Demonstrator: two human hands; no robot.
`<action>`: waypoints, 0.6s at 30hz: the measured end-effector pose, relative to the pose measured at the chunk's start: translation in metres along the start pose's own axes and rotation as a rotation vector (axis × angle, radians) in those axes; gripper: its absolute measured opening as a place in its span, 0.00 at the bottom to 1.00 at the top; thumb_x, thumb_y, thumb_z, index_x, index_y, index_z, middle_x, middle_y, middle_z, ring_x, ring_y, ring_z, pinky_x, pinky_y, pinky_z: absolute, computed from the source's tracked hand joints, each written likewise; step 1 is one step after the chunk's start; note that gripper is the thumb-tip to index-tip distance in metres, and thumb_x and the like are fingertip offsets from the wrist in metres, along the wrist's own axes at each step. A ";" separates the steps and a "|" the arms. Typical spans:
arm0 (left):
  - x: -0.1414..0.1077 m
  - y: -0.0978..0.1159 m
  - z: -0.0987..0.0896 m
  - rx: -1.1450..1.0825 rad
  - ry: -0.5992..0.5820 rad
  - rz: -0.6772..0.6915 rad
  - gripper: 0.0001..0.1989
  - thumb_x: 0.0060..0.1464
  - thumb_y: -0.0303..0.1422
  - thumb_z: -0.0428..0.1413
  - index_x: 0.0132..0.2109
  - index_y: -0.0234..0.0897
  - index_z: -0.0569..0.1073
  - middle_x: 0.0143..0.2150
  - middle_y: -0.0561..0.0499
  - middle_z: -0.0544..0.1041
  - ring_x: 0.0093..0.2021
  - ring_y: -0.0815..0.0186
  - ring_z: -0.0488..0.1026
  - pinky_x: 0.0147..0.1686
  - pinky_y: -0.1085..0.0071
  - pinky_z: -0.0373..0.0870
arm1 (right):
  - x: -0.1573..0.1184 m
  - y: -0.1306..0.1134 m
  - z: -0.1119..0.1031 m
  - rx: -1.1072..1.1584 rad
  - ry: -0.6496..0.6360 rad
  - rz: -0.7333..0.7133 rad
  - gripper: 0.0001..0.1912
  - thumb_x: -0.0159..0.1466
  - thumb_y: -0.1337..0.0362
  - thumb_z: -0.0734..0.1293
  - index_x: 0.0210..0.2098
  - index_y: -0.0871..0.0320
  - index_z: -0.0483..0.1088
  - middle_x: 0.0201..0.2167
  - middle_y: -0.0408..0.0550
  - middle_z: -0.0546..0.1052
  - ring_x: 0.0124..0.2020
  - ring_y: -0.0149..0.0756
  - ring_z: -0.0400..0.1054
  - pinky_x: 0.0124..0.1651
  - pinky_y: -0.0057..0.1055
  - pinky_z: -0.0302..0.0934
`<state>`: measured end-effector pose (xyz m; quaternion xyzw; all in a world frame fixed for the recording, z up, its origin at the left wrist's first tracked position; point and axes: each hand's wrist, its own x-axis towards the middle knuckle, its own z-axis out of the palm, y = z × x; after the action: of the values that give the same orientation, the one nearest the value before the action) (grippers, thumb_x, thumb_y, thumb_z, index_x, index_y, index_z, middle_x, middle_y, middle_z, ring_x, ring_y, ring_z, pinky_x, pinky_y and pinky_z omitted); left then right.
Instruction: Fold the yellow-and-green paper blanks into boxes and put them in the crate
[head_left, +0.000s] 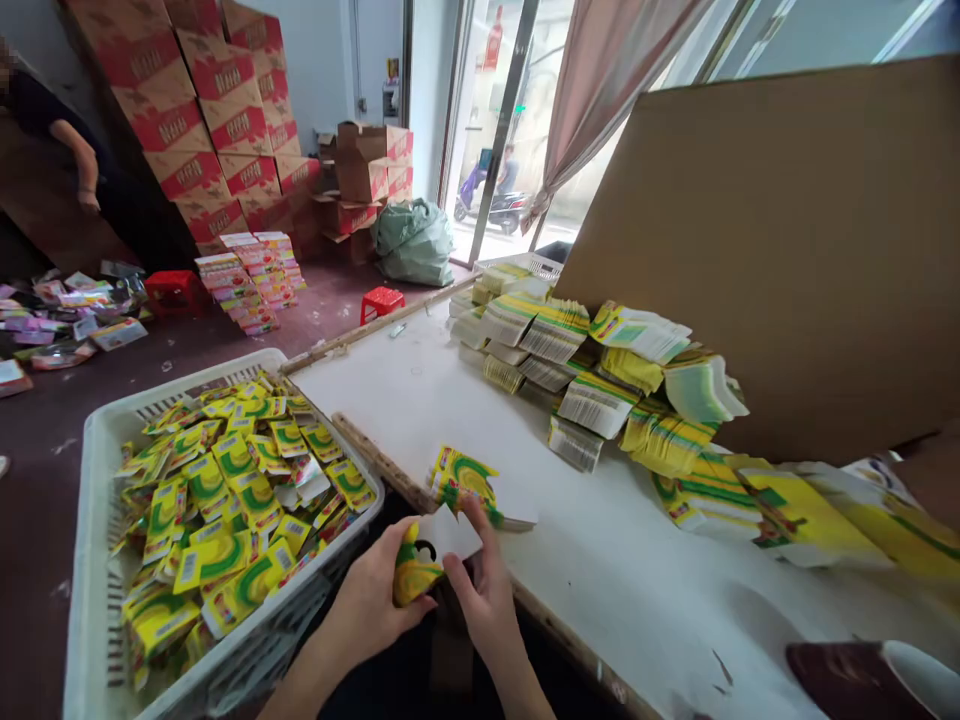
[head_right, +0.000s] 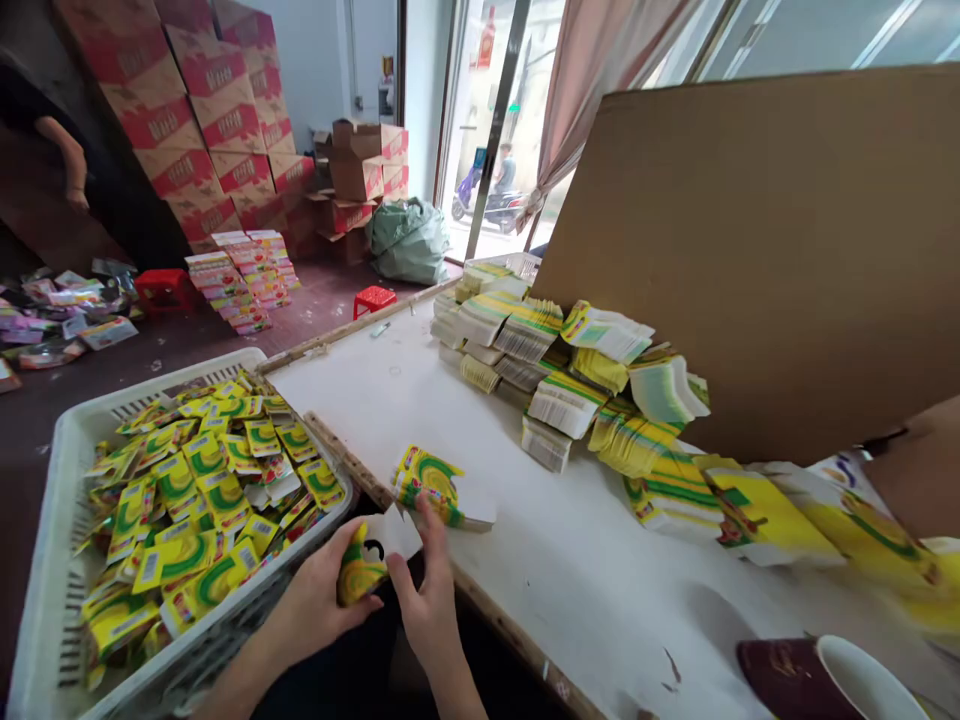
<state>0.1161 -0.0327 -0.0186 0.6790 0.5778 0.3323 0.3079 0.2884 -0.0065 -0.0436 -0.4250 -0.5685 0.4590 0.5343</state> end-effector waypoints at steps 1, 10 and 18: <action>-0.001 -0.003 0.003 0.014 0.000 0.025 0.41 0.44 0.28 0.64 0.65 0.48 0.59 0.57 0.45 0.76 0.55 0.51 0.76 0.54 0.53 0.74 | 0.002 0.004 0.001 0.142 -0.085 0.125 0.32 0.65 0.49 0.67 0.67 0.46 0.60 0.68 0.53 0.65 0.69 0.52 0.59 0.69 0.60 0.53; -0.008 -0.007 0.014 0.055 -0.072 0.103 0.30 0.41 0.21 0.56 0.53 0.46 0.63 0.47 0.49 0.75 0.44 0.58 0.77 0.42 0.63 0.74 | 0.000 -0.007 0.004 0.481 -0.464 0.447 0.41 0.58 0.38 0.69 0.65 0.49 0.65 0.67 0.54 0.67 0.69 0.52 0.58 0.71 0.51 0.48; -0.004 -0.016 0.021 -0.161 -0.006 -0.031 0.48 0.41 0.24 0.57 0.67 0.41 0.44 0.55 0.41 0.73 0.48 0.56 0.77 0.47 0.59 0.75 | -0.010 0.005 0.008 -0.139 -0.412 -0.094 0.23 0.69 0.62 0.63 0.62 0.41 0.68 0.71 0.46 0.61 0.70 0.45 0.58 0.70 0.44 0.54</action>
<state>0.1229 -0.0350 -0.0439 0.6443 0.5585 0.3707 0.3682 0.2811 -0.0158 -0.0508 -0.3312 -0.7151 0.4704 0.3971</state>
